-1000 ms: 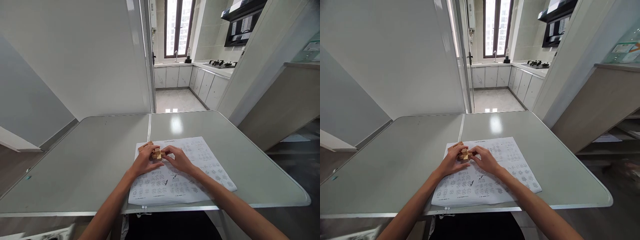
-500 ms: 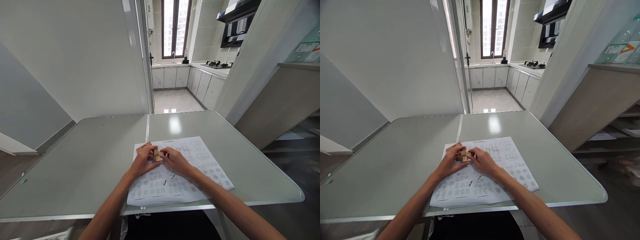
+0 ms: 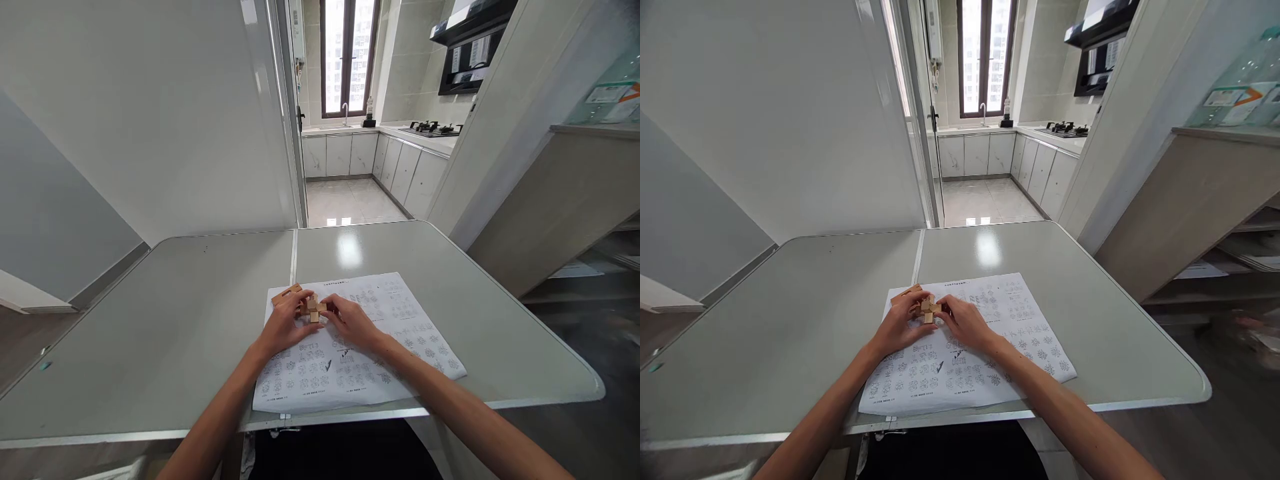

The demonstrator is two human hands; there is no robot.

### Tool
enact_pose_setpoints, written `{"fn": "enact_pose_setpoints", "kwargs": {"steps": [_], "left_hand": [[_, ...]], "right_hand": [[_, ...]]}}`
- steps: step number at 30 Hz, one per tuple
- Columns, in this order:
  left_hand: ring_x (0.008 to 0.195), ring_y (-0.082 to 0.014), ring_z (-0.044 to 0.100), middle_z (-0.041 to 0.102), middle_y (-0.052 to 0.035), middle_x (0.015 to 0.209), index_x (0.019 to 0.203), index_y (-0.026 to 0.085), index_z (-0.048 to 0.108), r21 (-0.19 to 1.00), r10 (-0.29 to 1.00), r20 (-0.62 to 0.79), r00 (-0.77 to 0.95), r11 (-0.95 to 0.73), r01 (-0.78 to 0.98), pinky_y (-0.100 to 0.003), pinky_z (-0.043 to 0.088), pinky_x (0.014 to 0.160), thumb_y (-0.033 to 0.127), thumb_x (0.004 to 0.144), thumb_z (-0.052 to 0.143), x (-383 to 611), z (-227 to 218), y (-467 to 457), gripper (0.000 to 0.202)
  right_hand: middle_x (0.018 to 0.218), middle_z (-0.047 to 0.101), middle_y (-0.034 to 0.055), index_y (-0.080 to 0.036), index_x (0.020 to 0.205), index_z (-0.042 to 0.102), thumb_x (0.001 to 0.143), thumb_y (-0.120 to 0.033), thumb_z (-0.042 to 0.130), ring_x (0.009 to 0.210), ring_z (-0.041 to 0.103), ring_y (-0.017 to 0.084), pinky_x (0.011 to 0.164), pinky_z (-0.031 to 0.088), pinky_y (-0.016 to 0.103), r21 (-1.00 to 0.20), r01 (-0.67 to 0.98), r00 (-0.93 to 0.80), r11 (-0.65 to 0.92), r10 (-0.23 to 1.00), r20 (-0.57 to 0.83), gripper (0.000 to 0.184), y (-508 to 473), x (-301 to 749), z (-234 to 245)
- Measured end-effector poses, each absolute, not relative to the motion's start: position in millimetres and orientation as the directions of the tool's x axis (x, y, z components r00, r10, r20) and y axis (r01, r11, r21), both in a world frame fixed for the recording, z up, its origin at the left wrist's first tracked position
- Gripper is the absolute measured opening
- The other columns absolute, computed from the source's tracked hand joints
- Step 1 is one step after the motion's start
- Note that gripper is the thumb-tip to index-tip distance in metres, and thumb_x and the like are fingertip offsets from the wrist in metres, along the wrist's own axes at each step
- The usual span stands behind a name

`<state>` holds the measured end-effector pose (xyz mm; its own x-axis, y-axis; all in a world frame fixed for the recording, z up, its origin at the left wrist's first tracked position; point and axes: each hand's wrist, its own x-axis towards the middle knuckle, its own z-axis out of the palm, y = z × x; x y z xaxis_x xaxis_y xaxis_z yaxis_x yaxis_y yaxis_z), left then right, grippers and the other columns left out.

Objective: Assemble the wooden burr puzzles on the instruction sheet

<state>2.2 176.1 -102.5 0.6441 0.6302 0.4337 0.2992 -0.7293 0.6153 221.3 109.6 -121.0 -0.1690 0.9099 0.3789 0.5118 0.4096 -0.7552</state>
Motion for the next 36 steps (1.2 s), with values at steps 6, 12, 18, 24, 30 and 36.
{"fn": "enact_pose_setpoints", "kwargs": {"steps": [6,12,18,24,30,36], "left_hand": [[0.12,-0.0311,0.068,0.063,-0.0147,0.134,0.138,0.027,0.054,0.693,0.653,0.413,0.635,-0.678,0.246,-0.048,0.066,0.093,0.043,0.08,0.086,0.9,-106.3,175.7,0.068],[0.122,-0.0309,0.067,0.063,-0.0141,0.132,0.14,0.028,0.053,0.746,0.672,0.375,0.638,-0.627,0.222,-0.047,0.066,0.095,0.043,0.078,0.088,1.2,-101.9,174.6,0.072],[0.122,-0.0305,0.067,0.064,-0.0128,0.131,0.139,0.025,0.055,0.757,0.676,0.349,0.65,-0.612,0.23,-0.046,0.063,0.098,0.045,0.079,0.086,2.5,-96.7,173.3,0.07],[0.115,-0.0301,0.069,0.064,-0.0135,0.131,0.135,0.025,0.055,0.726,0.665,0.363,0.653,-0.641,0.249,-0.046,0.064,0.093,0.046,0.08,0.086,2.9,-97.2,172.4,0.066],[0.109,-0.0285,0.069,0.065,-0.0128,0.126,0.134,0.025,0.056,0.677,0.648,0.386,0.657,-0.683,0.275,-0.046,0.064,0.09,0.045,0.081,0.085,4.3,-94.6,171.0,0.063],[0.119,-0.0301,0.068,0.064,-0.0123,0.129,0.136,0.026,0.054,0.731,0.676,0.395,0.622,-0.641,0.233,-0.047,0.064,0.095,0.045,0.078,0.087,4.1,-97.0,170.7,0.069]], "right_hand": [[0.097,0.074,0.0065,-0.024,0.113,0.057,0.106,-0.032,0.049,0.083,0.069,0.023,0.074,0.052,0.035,-0.713,0.543,-0.182,0.444,0.891,0.416,0.013,109.4,220.2,-124.1],[0.098,0.074,0.0071,-0.023,0.115,0.057,0.107,-0.031,0.049,0.083,0.07,0.023,0.076,0.054,0.036,-0.673,0.549,-0.196,0.496,0.859,0.473,0.014,109.2,219.9,-129.2],[0.096,0.073,0.0071,-0.022,0.114,0.057,0.107,-0.032,0.05,0.08,0.068,0.022,0.071,0.052,0.032,-0.654,0.528,-0.193,0.541,0.827,0.528,0.014,109.7,219.3,-130.2],[0.081,0.067,0.001,-0.023,0.111,0.057,0.107,-0.033,0.049,0.064,0.059,0.017,0.063,0.046,0.028,-0.686,0.523,-0.214,0.506,0.857,0.468,0.014,109.0,222.4,-126.6],[0.078,0.065,-0.0003,-0.023,0.109,0.057,0.105,-0.033,0.05,0.063,0.056,0.016,0.063,0.044,0.028,-0.731,0.489,-0.185,0.477,0.875,0.447,0.013,108.5,220.9,-124.2],[0.087,0.069,0.0037,-0.022,0.11,0.057,0.105,-0.032,0.051,0.074,0.063,0.02,0.07,0.048,0.031,-0.724,0.473,-0.176,0.502,0.859,0.481,0.012,108.8,218.5,-125.0]]}}
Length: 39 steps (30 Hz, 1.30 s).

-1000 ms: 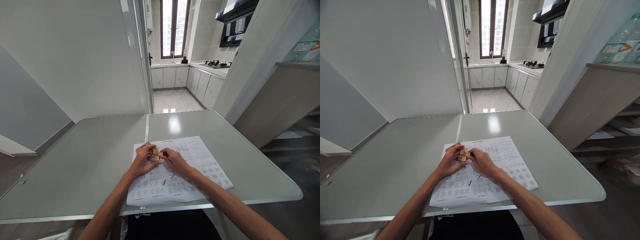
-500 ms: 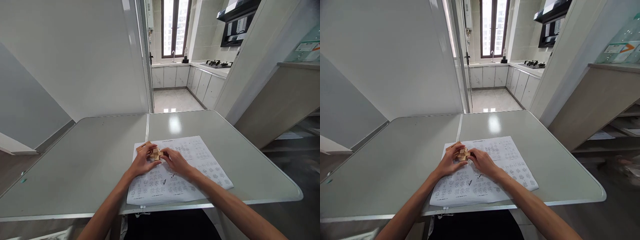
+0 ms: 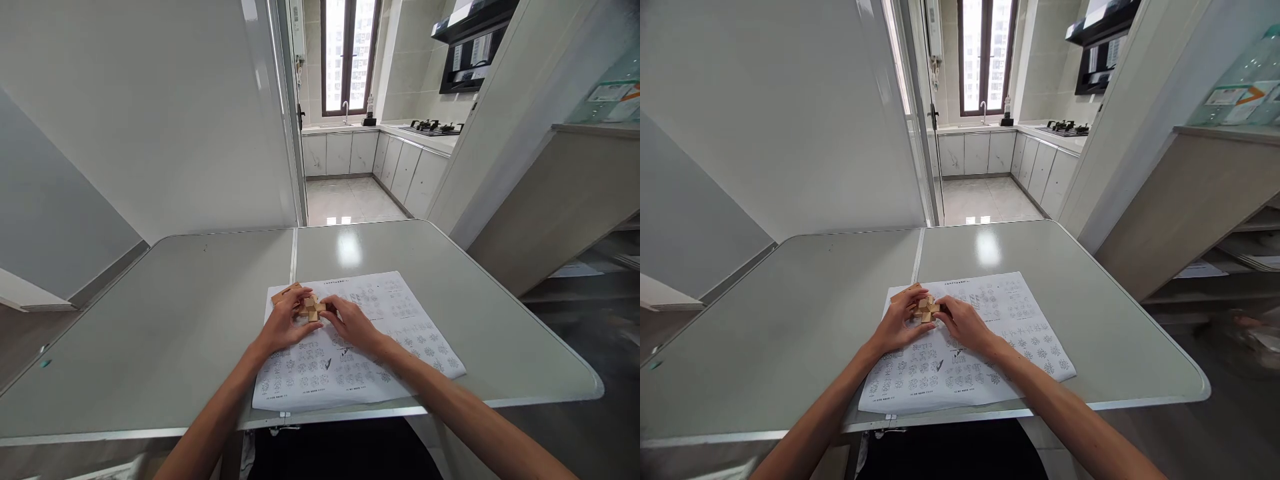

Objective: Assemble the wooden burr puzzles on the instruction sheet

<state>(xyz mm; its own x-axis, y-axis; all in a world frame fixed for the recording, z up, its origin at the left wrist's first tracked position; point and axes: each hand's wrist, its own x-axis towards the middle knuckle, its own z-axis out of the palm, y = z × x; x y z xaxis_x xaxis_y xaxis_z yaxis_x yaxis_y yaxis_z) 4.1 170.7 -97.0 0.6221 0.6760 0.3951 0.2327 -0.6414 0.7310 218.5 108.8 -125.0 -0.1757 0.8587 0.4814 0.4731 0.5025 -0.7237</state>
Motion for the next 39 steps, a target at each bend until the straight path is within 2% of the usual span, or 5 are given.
{"fn": "enact_pose_setpoints", "kwargs": {"steps": [11,17,24,31,39], "left_hand": [[0.116,-0.0289,0.069,0.064,-0.0122,0.128,0.134,0.024,0.057,0.747,0.682,0.36,0.637,-0.619,0.241,-0.044,0.063,0.095,0.043,0.078,0.087,3.6,-92.1,171.7,0.066],[0.115,-0.0288,0.069,0.064,-0.013,0.13,0.132,0.024,0.057,0.787,0.712,0.358,0.605,-0.579,0.216,-0.044,0.063,0.094,0.043,0.081,0.085,6.7,-94.6,169.9,0.061],[0.121,-0.0293,0.067,0.062,-0.0111,0.134,0.135,0.027,0.055,0.841,0.737,0.338,0.585,-0.516,0.165,-0.044,0.064,0.096,0.044,0.079,0.087,8.9,-96.6,169.4,0.066],[0.108,-0.0261,0.07,0.063,-0.0117,0.129,0.131,0.025,0.057,0.816,0.727,0.355,0.588,-0.547,0.184,-0.046,0.066,0.09,0.043,0.078,0.088,9.7,-98.1,169.4,0.063],[0.113,-0.0263,0.069,0.063,-0.0104,0.131,0.136,0.028,0.054,0.739,0.679,0.41,0.609,-0.639,0.215,-0.046,0.065,0.094,0.044,0.08,0.087,7.2,-97.3,169.4,0.067]], "right_hand": [[0.094,0.072,0.0066,-0.022,0.113,0.059,0.107,-0.032,0.049,0.078,0.067,0.021,0.071,0.052,0.033,-0.663,0.487,-0.202,0.569,0.812,0.548,0.015,109.2,218.7,-126.3],[0.096,0.072,0.006,-0.023,0.116,0.058,0.107,-0.036,0.05,0.078,0.066,0.02,0.071,0.054,0.032,-0.714,0.467,-0.153,0.522,0.843,0.516,0.017,110.3,218.7,-128.9],[0.086,0.069,0.0031,-0.022,0.111,0.061,0.104,-0.036,0.055,0.071,0.062,0.018,0.068,0.052,0.03,-0.723,0.477,-0.088,0.5,0.845,0.527,0.017,111.4,218.1,-128.5],[0.079,0.066,0.0015,-0.023,0.102,0.06,0.103,-0.039,0.056,0.064,0.056,0.016,0.064,0.048,0.03,-0.725,0.498,-0.06,0.477,0.852,0.52,0.016,109.4,218.8,-127.1],[0.078,0.064,0.0014,-0.024,0.102,0.059,0.103,-0.043,0.055,0.065,0.056,0.017,0.065,0.049,0.031,-0.755,0.46,-0.069,0.467,0.867,0.494,0.02,109.1,218.9,-126.5]]}}
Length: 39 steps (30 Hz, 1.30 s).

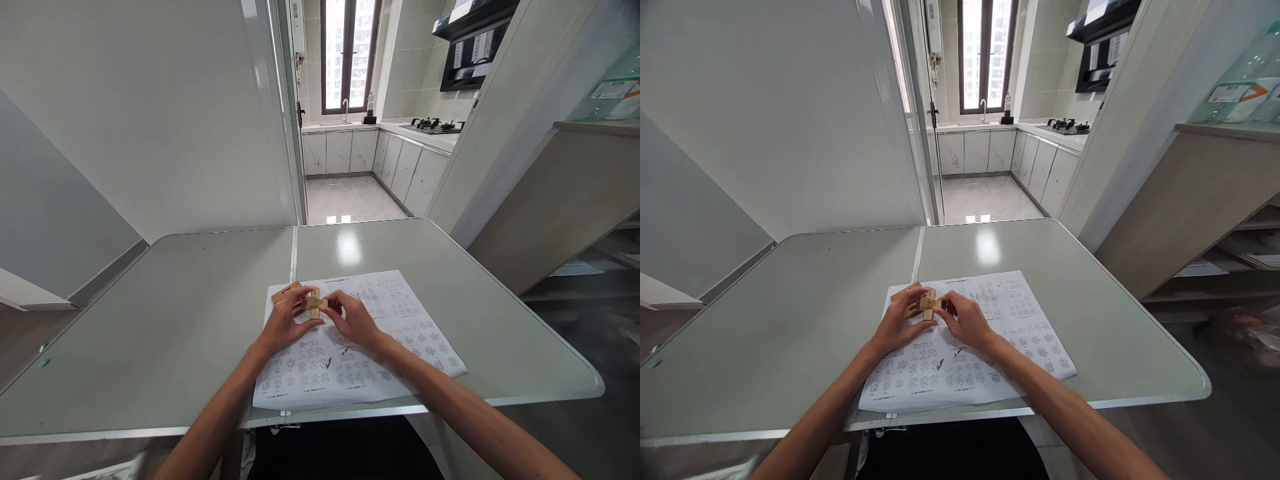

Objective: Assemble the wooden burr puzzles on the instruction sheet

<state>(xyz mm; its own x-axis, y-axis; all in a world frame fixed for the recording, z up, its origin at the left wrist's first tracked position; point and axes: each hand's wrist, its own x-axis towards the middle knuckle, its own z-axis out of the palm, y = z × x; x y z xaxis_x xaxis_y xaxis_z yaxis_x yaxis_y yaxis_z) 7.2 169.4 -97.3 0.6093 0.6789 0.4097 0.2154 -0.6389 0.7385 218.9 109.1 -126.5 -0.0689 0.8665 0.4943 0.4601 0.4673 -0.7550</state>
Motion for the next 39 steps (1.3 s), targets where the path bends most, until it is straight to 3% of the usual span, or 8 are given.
{"fn": "enact_pose_setpoints", "kwargs": {"steps": [5,9,16,21,25,29,39], "left_hand": [[0.113,-0.0252,0.068,0.061,-0.011,0.135,0.14,0.029,0.051,0.733,0.685,0.414,0.599,-0.641,0.227,-0.046,0.064,0.096,0.04,0.083,0.085,8.6,-95.3,167.2,0.067],[0.115,-0.0249,0.068,0.061,-0.0108,0.139,0.142,0.03,0.05,0.741,0.672,0.415,0.613,-0.641,0.2,-0.045,0.063,0.097,0.036,0.084,0.084,9.9,-95.7,166.6,0.068],[0.125,-0.0286,0.063,0.064,-0.0079,0.139,0.15,0.036,0.046,0.571,0.54,0.414,0.733,-0.781,0.253,-0.053,0.055,0.107,0.032,0.088,0.079,9.6,-92.8,163.4,0.071],[0.129,-0.0294,0.061,0.059,-0.01,0.146,0.153,0.033,0.041,0.608,0.593,0.405,0.696,-0.743,0.28,-0.053,0.052,0.111,0.039,0.084,0.082,10.6,-91.9,162.2,0.081],[0.12,-0.0284,0.066,0.06,-0.0098,0.141,0.144,0.031,0.049,0.671,0.665,0.382,0.642,-0.677,0.302,-0.047,0.059,0.1,0.046,0.078,0.087,11.5,-95.2,164.0,0.078],[0.111,-0.0252,0.07,0.066,-0.0088,0.133,0.139,0.029,0.052,0.702,0.679,0.386,0.625,-0.655,0.278,-0.043,0.063,0.091,0.046,0.083,0.083,11.5,-97.2,165.4,0.066],[0.112,-0.0281,0.071,0.071,-0.0092,0.126,0.134,0.027,0.058,0.65,0.643,0.427,0.636,-0.707,0.279,-0.046,0.059,0.099,0.043,0.079,0.085,8.9,-96.3,166.1,0.064]], "right_hand": [[0.083,0.066,0.0024,-0.023,0.105,0.061,0.102,-0.045,0.057,0.07,0.06,0.018,0.067,0.05,0.031,-0.802,0.4,-0.037,0.443,0.883,0.469,0.022,108.6,217.3,-121.7],[0.087,0.07,0.0028,-0.022,0.107,0.061,0.103,-0.048,0.053,0.07,0.062,0.017,0.066,0.05,0.03,-0.893,0.276,-0.02,0.355,0.931,0.364,0.028,110.0,217.3,-115.3],[0.078,0.064,0.0003,-0.021,0.097,0.066,0.101,-0.049,0.056,0.069,0.055,0.015,0.064,0.046,0.029,-0.916,0.258,-0.036,0.306,0.951,0.307,0.031,111.5,218.2,-112.8],[0.072,0.061,-0.0022,-0.022,0.088,0.061,0.097,-0.056,0.061,0.061,0.053,0.014,0.058,0.045,0.028,-0.976,0.081,-0.015,0.204,0.979,0.203,0.036,113.3,220.6,-112.5],[0.069,0.062,-0.003,-0.022,0.091,0.057,0.093,-0.06,0.065,0.056,0.055,0.013,0.054,0.046,0.028,-0.989,-0.035,-0.087,0.145,0.985,0.147,0.039,114.1,219.8,-112.8],[0.072,0.065,-0.0016,-0.021,0.091,0.057,0.09,-0.064,0.068,0.057,0.059,0.014,0.055,0.049,0.028,-0.991,-0.083,-0.154,0.109,0.981,0.121,0.044,113.7,217.6,-109.6],[0.078,0.069,0.0003,-0.021,0.09,0.059,0.091,-0.062,0.069,0.058,0.061,0.013,0.058,0.052,0.029,-0.988,-0.157,-0.251,0.011,0.967,0.051,0.043,111.5,222.2,-103.8]]}}
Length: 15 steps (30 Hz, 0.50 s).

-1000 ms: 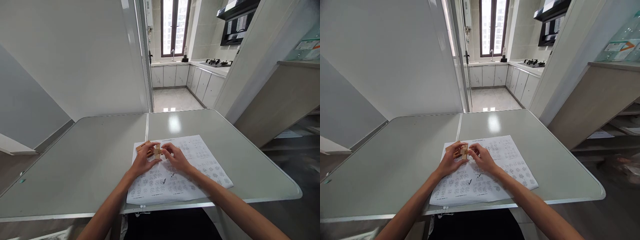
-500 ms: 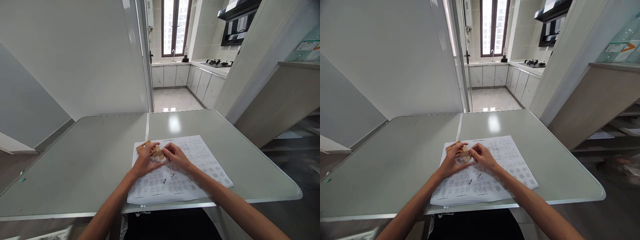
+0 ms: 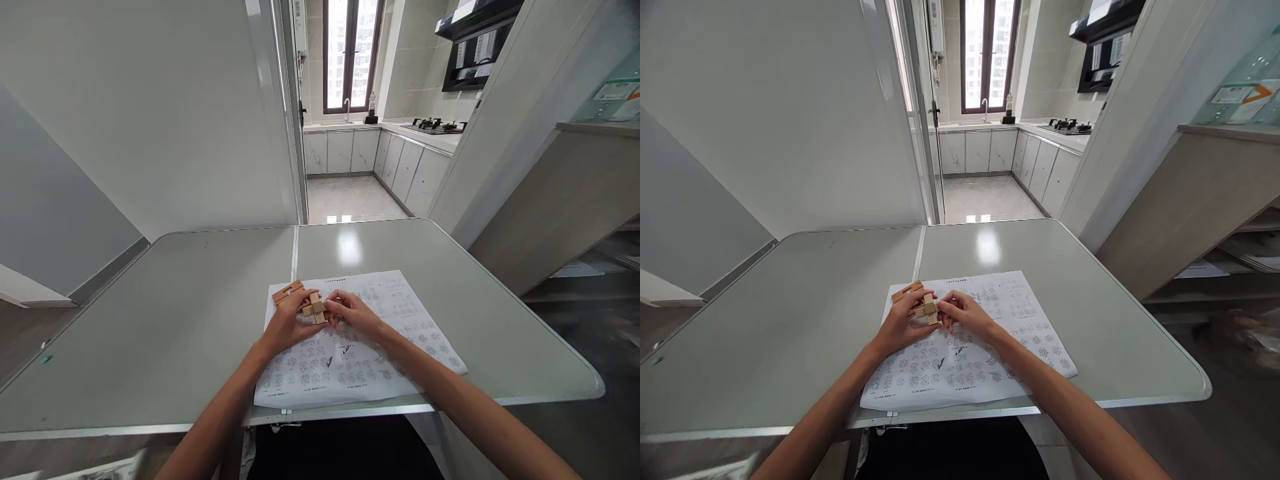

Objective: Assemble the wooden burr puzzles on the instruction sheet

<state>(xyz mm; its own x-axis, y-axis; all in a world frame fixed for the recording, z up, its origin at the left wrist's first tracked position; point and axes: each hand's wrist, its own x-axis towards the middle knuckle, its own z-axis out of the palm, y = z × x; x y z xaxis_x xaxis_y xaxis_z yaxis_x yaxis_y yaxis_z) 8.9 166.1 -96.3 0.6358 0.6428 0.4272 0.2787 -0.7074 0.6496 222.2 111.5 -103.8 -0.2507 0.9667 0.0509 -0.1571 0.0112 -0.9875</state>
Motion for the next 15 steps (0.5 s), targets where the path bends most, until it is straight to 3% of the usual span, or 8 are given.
{"fn": "enact_pose_setpoints", "kwargs": {"steps": [8,15], "left_hand": [[0.106,-0.0267,0.072,0.075,-0.0076,0.117,0.126,0.024,0.063,0.683,0.673,0.411,0.615,-0.674,0.281,-0.043,0.062,0.093,0.044,0.076,0.087,9.1,-95.2,166.3,0.059],[0.099,-0.0242,0.073,0.074,-0.007,0.112,0.12,0.023,0.064,0.716,0.682,0.398,0.614,-0.649,0.258,-0.04,0.063,0.088,0.044,0.076,0.087,11.5,-90.4,165.0,0.054]], "right_hand": [[0.076,0.064,-0.0015,-0.022,0.096,0.058,0.095,-0.064,0.061,0.062,0.057,0.013,0.063,0.051,0.03,-0.983,-0.058,-0.227,0.173,0.957,0.182,0.042,110.7,221.7,-107.6],[0.076,0.065,-0.0009,-0.022,0.099,0.058,0.098,-0.062,0.057,0.062,0.058,0.014,0.064,0.051,0.03,-0.977,-0.012,-0.202,0.212,0.957,0.21,0.04,110.8,218.8,-115.5]]}}
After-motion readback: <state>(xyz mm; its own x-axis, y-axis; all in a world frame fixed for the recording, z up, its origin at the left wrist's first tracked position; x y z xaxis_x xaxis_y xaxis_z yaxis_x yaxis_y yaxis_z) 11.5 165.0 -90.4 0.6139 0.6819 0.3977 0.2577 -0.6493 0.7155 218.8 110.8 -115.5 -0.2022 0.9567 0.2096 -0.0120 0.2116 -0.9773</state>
